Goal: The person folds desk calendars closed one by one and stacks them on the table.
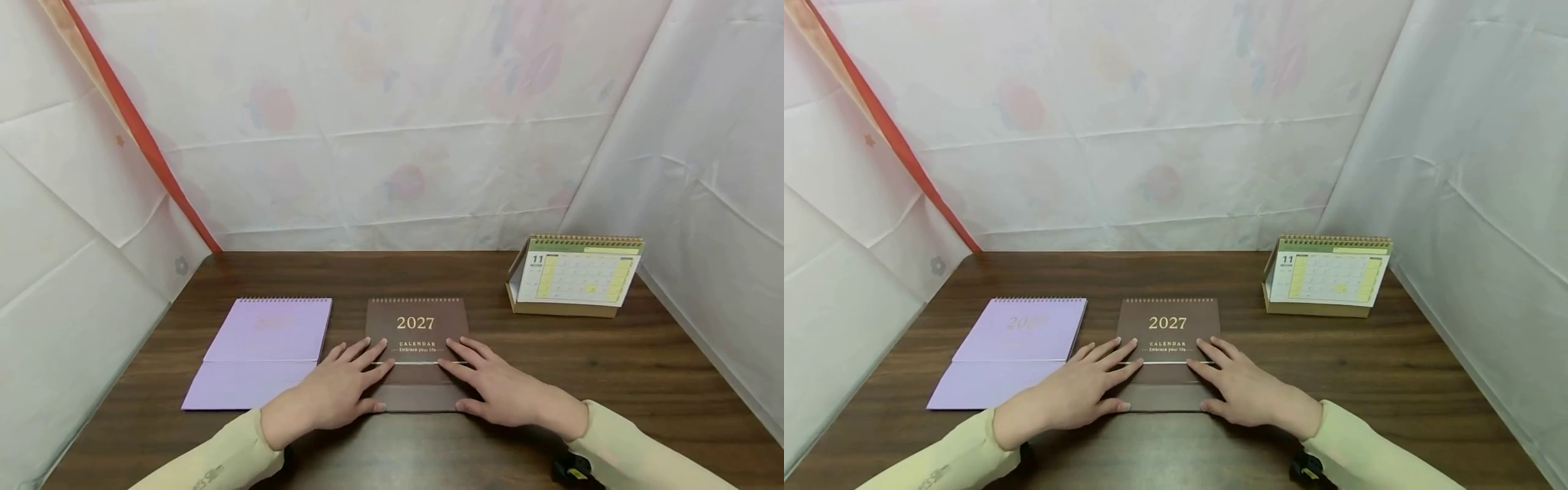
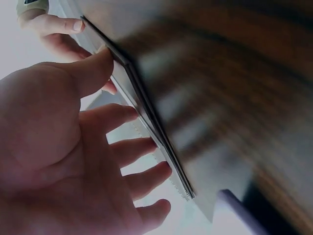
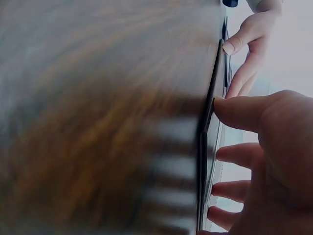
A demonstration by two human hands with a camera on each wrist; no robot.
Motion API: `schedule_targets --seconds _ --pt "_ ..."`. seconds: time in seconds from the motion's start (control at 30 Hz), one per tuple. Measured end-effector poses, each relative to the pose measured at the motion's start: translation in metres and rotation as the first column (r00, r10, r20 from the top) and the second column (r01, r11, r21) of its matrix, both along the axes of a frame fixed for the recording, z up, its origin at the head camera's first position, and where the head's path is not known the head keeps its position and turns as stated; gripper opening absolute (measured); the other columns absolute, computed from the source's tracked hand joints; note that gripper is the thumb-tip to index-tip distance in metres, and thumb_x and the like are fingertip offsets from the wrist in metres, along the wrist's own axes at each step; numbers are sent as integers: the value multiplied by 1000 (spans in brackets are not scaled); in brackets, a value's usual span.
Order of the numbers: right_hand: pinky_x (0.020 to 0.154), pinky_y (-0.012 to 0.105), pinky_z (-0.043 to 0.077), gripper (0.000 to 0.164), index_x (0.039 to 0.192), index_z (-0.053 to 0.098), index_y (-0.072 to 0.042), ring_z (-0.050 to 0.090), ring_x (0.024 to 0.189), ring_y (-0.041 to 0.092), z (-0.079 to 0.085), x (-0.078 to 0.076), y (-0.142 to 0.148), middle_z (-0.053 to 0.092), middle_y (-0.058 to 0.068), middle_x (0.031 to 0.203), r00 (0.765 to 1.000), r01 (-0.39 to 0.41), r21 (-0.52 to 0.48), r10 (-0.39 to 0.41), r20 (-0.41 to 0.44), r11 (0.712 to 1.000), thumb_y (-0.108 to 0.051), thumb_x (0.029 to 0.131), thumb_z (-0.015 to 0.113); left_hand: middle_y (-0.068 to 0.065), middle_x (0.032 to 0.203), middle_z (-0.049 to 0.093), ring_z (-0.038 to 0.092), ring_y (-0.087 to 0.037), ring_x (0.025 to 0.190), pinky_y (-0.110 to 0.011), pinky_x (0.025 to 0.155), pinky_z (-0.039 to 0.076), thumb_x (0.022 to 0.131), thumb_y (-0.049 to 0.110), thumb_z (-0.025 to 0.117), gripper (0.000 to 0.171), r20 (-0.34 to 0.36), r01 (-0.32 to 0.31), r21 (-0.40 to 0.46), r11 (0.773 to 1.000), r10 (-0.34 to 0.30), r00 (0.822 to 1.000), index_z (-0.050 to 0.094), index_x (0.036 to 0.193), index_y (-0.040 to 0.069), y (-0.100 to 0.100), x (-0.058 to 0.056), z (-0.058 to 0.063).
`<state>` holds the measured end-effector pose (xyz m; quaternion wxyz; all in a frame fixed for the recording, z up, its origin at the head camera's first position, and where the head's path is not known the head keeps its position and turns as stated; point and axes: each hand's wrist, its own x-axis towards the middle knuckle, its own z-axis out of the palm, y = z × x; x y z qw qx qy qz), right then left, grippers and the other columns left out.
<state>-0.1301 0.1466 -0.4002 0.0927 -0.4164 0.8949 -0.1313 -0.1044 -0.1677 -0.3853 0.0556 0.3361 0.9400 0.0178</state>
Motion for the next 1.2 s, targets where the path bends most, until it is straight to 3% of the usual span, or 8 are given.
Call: schedule_targets --seconds 0.23,0.5,0.7,0.87,0.97,1.07,1.2 --pt "110 60 28 61 153 41 -14 18 147 41 0 -3 0 22 18 162 1000 -25 10 25 -18 1000 -38 100 59 -10 161 30 28 -36 145 -63 110 26 96 52 58 64 15 -15 11 1000 15 1000 46 151 19 -2 0 1" --pt "110 54 33 62 150 46 -16 22 146 37 1 -6 -3 27 16 160 1000 0 12 1 -22 1000 -38 96 66 -11 155 40 39 -36 138 -52 107 37 94 55 62 63 -42 16 11 1000 -15 999 55 145 18 -4 -8 1" --pt "106 48 40 49 136 61 -12 40 136 32 8 -8 -5 48 12 147 997 28 -46 -32 -77 999 -34 93 70 -5 128 60 57 -25 113 -44 87 52 94 47 66 46 -43 -26 128 991 31 999 69 125 14 -8 -19 8" --pt "94 43 49 28 119 71 -14 57 115 20 14 -13 -2 65 1 120 985 106 -122 -122 -124 987 -27 93 71 4 101 62 59 -10 81 -36 72 52 95 42 67 33 30 -111 238 965 107 994 72 112 15 -14 -29 15" --pt "85 41 52 16 108 72 -17 62 100 13 15 -19 2 67 -7 105 981 154 -161 -170 -92 975 -22 93 71 7 92 62 56 -7 74 -35 69 49 95 40 67 33 143 -230 292 928 195 970 70 112 12 -16 -34 17" --pt "75 37 52 8 100 73 -19 60 85 7 16 -25 5 66 -12 94 973 219 -175 -228 -33 960 -19 92 72 8 84 62 55 -8 72 -35 68 48 94 40 68 38 235 -361 291 886 300 925 68 116 8 -16 -40 16" --pt "61 31 47 2 91 71 -20 53 66 6 19 -30 7 62 -13 78 949 314 -129 -312 34 941 -21 92 71 8 78 61 55 -10 67 -36 66 48 95 42 67 41 295 -438 252 863 362 884 67 117 7 -18 -45 12"
